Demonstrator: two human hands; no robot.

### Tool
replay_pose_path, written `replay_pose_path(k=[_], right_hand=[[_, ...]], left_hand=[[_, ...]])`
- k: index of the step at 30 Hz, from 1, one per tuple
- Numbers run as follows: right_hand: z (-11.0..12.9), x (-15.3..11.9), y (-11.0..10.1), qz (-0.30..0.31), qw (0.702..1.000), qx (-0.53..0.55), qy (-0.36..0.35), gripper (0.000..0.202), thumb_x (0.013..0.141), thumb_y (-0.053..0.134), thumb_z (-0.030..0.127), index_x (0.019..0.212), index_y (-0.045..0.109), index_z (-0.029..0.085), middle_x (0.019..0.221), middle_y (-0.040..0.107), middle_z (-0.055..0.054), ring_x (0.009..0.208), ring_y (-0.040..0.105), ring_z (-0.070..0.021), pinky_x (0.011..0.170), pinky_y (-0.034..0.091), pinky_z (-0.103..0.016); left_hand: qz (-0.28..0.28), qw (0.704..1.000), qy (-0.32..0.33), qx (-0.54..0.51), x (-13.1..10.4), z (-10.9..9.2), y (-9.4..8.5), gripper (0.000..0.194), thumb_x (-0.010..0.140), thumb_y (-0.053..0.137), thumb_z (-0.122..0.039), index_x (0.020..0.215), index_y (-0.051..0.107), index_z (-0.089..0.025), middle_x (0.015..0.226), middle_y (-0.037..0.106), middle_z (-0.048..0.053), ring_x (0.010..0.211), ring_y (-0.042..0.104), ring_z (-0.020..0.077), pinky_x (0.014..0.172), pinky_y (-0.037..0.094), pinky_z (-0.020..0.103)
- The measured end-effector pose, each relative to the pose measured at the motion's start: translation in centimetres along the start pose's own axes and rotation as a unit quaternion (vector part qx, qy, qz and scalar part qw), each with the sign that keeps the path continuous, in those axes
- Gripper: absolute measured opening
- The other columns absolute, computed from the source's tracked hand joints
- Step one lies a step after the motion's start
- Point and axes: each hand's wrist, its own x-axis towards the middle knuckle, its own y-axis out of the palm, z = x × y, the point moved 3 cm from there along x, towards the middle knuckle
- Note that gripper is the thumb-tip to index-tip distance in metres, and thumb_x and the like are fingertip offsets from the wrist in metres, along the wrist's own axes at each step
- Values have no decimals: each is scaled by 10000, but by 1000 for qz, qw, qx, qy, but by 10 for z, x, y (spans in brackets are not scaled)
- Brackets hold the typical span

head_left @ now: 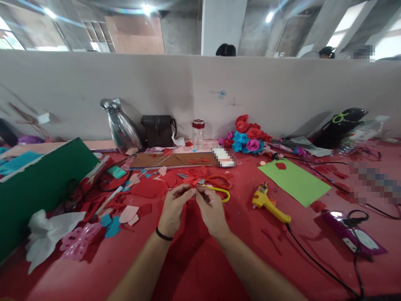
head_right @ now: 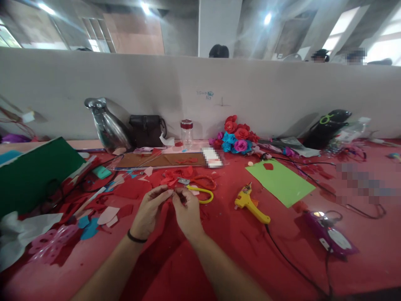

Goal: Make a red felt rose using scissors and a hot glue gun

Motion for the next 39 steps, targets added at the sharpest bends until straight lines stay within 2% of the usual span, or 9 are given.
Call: replay_pose_path(k=[8,13,17,20,23,26,33,39], right_hand=[[14,-2,-2,14,993,-65,-99,118,790,523,200,810,639,202,789,639,-13,729,556,-157,691,442,-268],[17,-2,-8,-28,987,-88,-132,99,785,525,173,771,616,208,789,625,-20,767,559,-172,730,445,-289],[22,-5,-8,-43,974,-133,-177,101,823,525,194,784,614,220,798,638,-29,782,568,-183,732,447,-305],[29,-10,-5,-36,960,-172,-217,119,847,520,207,792,624,222,803,649,-35,790,568,-186,737,447,-316],[33,-13,-4,-36,950,-193,-242,138,853,516,199,849,651,223,839,661,-47,818,578,-191,762,454,-334],[34,-13,-5,-52,944,-219,-241,125,847,539,213,855,663,228,828,666,-45,814,579,-193,758,458,-340],[32,-12,-8,-84,942,-232,-228,90,822,584,212,881,650,224,848,680,-44,820,589,-190,772,463,-348],[31,-15,-7,-68,940,-230,-242,184,858,541,217,974,676,265,910,700,-43,884,608,-195,800,458,-363]], left_hand=[[83,994,53,53,-1,-10,0,154,559,799,-229,690,731,-187,726,706,18,762,623,175,779,482,298],[137,987,48,75,-4,-12,1,305,513,833,-210,803,740,-197,799,725,41,841,638,208,788,486,315],[123,989,45,63,0,-8,-4,189,570,810,-276,722,741,-186,734,721,38,756,634,187,750,489,307],[102,994,38,31,2,-7,-8,163,522,836,-272,604,720,-193,613,690,-2,611,589,133,654,479,265],[78,997,16,-12,2,-7,-7,188,480,854,-266,587,715,-199,609,689,-16,588,577,113,644,481,254],[58,997,-24,-51,-1,-4,-2,218,459,862,-246,611,715,-192,639,697,-20,635,602,100,681,485,224],[12,984,-142,-109,-5,10,1,278,438,874,-218,554,629,-153,564,636,-43,562,580,58,579,484,152],[34,986,-130,-104,-7,7,2,328,482,860,-249,525,550,-150,538,577,-58,534,551,49,566,485,148]])
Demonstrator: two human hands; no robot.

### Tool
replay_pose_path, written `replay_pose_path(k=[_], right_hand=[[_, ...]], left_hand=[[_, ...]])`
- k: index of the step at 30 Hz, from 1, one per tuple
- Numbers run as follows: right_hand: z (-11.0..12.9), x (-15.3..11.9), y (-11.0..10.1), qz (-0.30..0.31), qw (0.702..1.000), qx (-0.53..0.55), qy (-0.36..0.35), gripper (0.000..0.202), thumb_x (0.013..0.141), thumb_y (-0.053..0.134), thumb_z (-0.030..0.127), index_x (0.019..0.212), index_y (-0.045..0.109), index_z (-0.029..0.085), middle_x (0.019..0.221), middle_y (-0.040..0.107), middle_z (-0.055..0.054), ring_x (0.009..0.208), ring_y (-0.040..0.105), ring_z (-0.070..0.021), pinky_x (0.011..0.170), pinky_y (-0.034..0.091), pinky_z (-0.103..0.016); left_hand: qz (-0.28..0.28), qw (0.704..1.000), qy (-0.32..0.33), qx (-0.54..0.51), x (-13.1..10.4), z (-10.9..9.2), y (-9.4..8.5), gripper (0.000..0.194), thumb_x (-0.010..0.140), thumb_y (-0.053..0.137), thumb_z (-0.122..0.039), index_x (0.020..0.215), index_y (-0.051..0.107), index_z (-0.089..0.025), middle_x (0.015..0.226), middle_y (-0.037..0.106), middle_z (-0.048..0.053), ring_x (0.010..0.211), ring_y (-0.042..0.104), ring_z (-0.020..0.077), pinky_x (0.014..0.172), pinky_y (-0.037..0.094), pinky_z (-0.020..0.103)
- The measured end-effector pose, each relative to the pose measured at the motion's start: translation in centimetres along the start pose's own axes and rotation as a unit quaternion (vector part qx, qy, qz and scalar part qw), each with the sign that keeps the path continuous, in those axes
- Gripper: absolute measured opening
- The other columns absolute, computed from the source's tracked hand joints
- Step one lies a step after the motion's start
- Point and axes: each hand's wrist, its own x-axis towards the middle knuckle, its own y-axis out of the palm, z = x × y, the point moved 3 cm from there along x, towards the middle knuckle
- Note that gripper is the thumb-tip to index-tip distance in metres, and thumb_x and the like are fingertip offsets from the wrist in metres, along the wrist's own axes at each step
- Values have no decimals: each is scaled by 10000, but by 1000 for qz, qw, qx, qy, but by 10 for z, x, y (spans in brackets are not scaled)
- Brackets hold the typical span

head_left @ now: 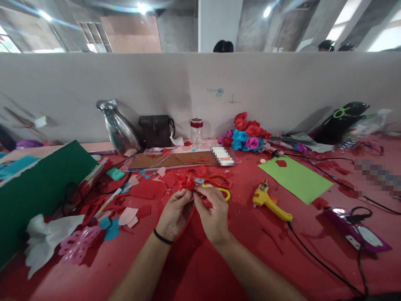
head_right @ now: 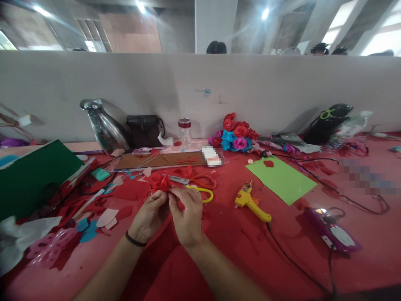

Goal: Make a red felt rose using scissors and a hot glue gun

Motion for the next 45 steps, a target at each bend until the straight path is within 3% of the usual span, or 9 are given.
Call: replay_pose_path(k=[3,6,10,16,24,31,39,42,45], right_hand=[[-1,-1,-1,3,999,-32,-36,207,867,539,212,994,686,283,898,707,-39,850,615,-190,784,442,-360],[0,-2,-3,15,991,-84,-102,244,854,564,192,1031,684,309,880,715,-26,802,612,-186,783,407,-372],[-1,-3,-4,19,988,-90,-125,324,842,570,161,1109,657,324,905,709,-28,830,593,-194,796,402,-381],[-6,-6,4,8,998,41,-38,342,815,523,110,1029,691,317,950,642,-50,887,578,-197,793,471,-371],[-11,-2,8,12,981,160,105,219,760,534,125,820,709,242,864,628,-35,832,583,-177,776,478,-317],[-13,2,8,33,977,155,142,181,746,541,150,820,691,220,853,629,-27,823,572,-172,784,458,-303],[-18,5,8,33,972,156,171,99,751,629,250,793,709,211,863,658,-33,836,580,-185,798,449,-321],[-26,9,4,22,964,180,196,144,763,622,301,831,704,205,881,674,-43,841,596,-189,786,454,-325],[-38,17,-4,-35,950,196,239,211,782,590,370,865,664,191,813,666,-30,757,596,-165,713,454,-300]], left_hand=[[16,1000,14,9,1,-1,1,346,501,852,-264,497,523,-155,489,529,-67,501,525,49,564,484,159],[0,999,44,16,2,-2,1,273,486,852,-253,524,598,-163,506,573,-53,496,525,60,543,468,174],[-13,987,143,66,3,-8,-1,183,490,835,-245,568,683,-180,539,630,-33,520,527,88,561,459,206],[-17,938,269,216,1,-17,-9,42,639,719,-209,601,718,-192,591,663,-15,604,558,142,630,456,255],[-28,894,310,323,-4,-22,-4,111,689,644,-178,613,723,-197,636,671,0,638,570,156,644,462,258],[-35,888,299,347,0,-18,-6,174,691,653,-262,815,760,-203,826,742,46,794,647,208,779,507,326],[-29,879,310,362,0,-17,-5,160,709,625,-202,806,752,-214,851,736,43,837,651,208,796,495,319],[-70,876,321,352,1,-20,-10,97,695,658,-209,756,732,-198,772,712,26,766,629,181,746,486,291],[-124,886,352,275,5,-29,-19,99,687,686,-241,769,696,-186,726,675,4,696,588,143,680,472,256]])
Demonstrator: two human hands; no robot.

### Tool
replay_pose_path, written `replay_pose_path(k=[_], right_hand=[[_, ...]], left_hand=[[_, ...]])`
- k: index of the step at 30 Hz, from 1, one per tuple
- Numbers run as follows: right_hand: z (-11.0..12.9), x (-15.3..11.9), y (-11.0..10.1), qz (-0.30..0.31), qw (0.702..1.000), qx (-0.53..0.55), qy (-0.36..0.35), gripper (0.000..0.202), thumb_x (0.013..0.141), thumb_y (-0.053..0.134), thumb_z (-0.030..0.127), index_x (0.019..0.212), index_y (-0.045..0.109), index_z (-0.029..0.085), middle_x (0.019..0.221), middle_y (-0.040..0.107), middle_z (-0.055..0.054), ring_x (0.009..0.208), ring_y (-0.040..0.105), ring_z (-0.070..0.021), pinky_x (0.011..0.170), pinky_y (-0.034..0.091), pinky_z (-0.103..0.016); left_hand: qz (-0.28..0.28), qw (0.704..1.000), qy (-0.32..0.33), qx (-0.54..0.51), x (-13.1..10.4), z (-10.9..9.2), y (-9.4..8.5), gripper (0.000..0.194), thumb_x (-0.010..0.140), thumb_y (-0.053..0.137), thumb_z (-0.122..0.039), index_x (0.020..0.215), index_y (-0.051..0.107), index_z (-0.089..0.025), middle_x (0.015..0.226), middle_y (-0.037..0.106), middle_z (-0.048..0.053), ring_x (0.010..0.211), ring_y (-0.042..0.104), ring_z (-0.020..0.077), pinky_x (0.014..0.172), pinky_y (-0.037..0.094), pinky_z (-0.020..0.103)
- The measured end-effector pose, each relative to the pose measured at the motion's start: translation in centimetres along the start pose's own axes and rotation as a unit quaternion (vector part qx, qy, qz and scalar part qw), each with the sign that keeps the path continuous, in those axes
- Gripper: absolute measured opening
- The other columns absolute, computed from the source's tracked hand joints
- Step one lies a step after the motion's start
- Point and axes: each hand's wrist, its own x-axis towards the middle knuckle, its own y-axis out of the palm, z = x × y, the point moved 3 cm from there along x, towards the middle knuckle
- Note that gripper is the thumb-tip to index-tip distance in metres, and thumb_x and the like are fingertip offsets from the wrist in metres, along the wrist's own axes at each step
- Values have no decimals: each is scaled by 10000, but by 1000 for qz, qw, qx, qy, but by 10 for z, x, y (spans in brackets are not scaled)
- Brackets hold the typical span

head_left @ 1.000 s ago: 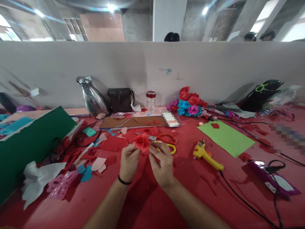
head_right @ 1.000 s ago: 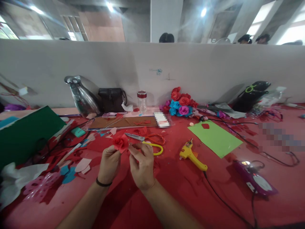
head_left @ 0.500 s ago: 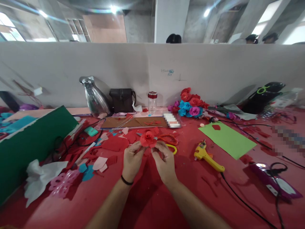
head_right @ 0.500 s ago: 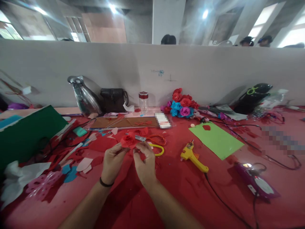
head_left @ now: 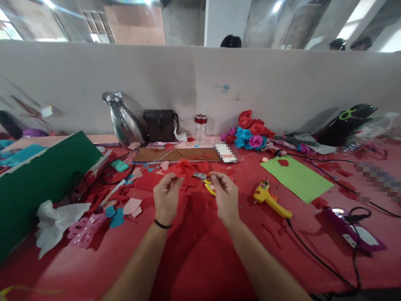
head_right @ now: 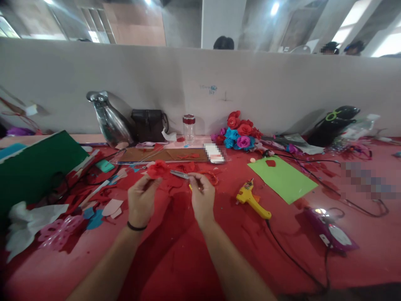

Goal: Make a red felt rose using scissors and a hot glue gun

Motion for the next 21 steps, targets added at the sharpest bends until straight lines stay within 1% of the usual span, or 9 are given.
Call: replay_pose_path(k=[4,7,10,13,14,15,18,19,21], right_hand=[[-3,12,-10,-50,998,21,10,208,790,547,392,759,584,190,607,545,37,580,505,-108,579,396,-239],[-5,14,-11,-57,998,18,19,214,786,534,399,724,552,195,546,487,59,508,433,-95,528,355,-232],[-7,12,-9,-33,999,-10,33,303,825,465,440,669,544,192,538,506,34,525,464,-114,544,375,-249],[-8,7,0,44,996,-70,23,232,796,517,395,762,607,184,689,607,-13,611,520,-133,618,417,-270],[-8,4,5,91,992,-92,12,214,757,573,354,883,627,189,795,637,-24,628,527,-131,633,426,-272],[-9,-1,11,144,983,-113,3,336,711,623,308,1031,612,205,923,647,-35,638,532,-127,638,435,-272],[-15,-17,30,293,935,-202,-5,773,606,717,253,1325,436,267,1243,557,-73,660,562,-127,620,456,-273],[-17,-22,35,319,914,-250,-9,806,591,734,259,1337,429,269,1287,532,-85,696,584,-143,628,460,-277],[-22,-28,39,329,877,-348,-25,622,633,713,263,1234,552,248,1225,586,-95,775,620,-186,666,458,-287]], left_hand=[[-90,985,0,-148,15,-2,-13,125,683,706,-235,703,595,-180,682,618,-27,655,567,92,653,453,208],[-115,971,7,-209,24,-6,-21,191,689,712,-234,688,526,-187,630,585,-45,567,535,78,576,446,205],[-115,963,6,-243,27,-9,-24,219,673,732,-210,697,515,-199,589,540,-65,531,503,72,535,431,195],[-62,955,-56,-284,25,-8,-17,225,662,738,-191,710,519,-209,629,551,-58,556,518,78,543,442,205],[-44,952,-77,-294,23,-8,-14,223,662,738,-185,716,522,-210,641,554,-55,565,522,80,552,448,209],[-28,949,-92,-300,20,-7,-11,221,662,737,-180,722,526,-210,649,555,-53,572,525,81,560,454,212],[13,944,-120,-308,12,-7,-1,208,670,731,-174,728,534,-204,659,558,-48,580,526,79,576,461,215],[24,942,-127,-309,10,-7,2,204,674,730,-175,730,536,-203,665,560,-47,585,529,79,580,462,216],[40,938,-143,-314,8,-6,4,205,672,734,-175,737,542,-203,677,564,-46,595,534,82,590,468,224]])
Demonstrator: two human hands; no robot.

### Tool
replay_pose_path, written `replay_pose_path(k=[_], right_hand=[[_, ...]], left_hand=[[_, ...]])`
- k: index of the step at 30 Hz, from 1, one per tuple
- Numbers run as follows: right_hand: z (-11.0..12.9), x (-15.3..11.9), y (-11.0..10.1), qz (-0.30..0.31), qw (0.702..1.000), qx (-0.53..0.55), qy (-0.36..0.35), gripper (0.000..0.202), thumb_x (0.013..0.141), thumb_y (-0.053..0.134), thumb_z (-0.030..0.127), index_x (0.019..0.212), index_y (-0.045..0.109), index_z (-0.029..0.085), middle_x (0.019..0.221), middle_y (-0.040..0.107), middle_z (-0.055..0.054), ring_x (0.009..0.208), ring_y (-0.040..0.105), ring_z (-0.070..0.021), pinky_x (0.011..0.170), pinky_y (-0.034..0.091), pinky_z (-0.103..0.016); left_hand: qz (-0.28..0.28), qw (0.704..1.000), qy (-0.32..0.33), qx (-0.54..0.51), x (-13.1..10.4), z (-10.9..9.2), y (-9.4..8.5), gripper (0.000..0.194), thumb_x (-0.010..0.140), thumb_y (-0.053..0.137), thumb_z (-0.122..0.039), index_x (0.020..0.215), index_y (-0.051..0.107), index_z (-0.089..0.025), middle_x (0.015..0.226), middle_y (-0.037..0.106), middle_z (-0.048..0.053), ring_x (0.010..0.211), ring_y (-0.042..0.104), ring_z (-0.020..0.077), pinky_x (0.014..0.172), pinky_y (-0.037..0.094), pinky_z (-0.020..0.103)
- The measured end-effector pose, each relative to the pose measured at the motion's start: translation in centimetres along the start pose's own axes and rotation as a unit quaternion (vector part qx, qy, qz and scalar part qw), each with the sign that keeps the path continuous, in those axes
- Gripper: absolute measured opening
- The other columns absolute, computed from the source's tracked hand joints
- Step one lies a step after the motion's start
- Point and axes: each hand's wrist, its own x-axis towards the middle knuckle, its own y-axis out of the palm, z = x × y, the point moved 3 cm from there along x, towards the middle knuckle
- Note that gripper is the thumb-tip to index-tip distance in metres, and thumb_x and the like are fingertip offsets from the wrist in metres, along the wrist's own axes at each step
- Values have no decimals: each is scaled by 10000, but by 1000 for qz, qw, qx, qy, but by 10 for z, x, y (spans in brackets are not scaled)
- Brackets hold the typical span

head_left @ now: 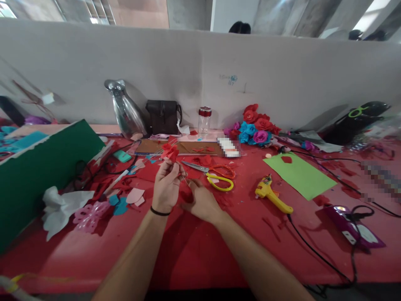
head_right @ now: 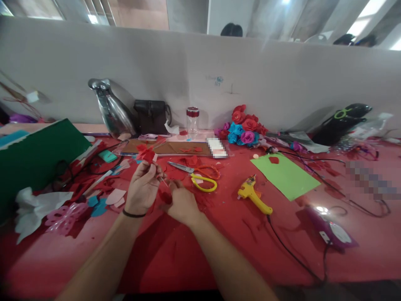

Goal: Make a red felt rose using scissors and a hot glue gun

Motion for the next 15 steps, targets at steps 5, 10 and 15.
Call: replay_pose_path(k=[5,10,15], right_hand=[[-11,4,-21,-130,989,63,32,216,740,527,136,826,712,205,853,717,-55,800,631,-191,754,448,-302],[-27,5,-49,-193,886,399,134,150,621,663,304,692,679,173,596,644,14,473,439,-91,473,340,-223],[-19,3,-47,-152,813,540,156,195,536,731,309,618,628,165,591,645,-7,433,384,-64,403,191,-202]], left_hand=[[-32,999,27,-25,8,-13,-9,237,637,760,-159,712,541,-210,707,570,-48,597,519,79,579,464,220],[-84,994,73,-23,15,-23,-18,262,640,746,-125,666,502,-217,612,503,-60,512,441,60,466,366,168],[-70,997,22,5,5,-4,-7,261,589,760,-166,671,514,-191,612,496,-64,512,436,44,455,327,157]])
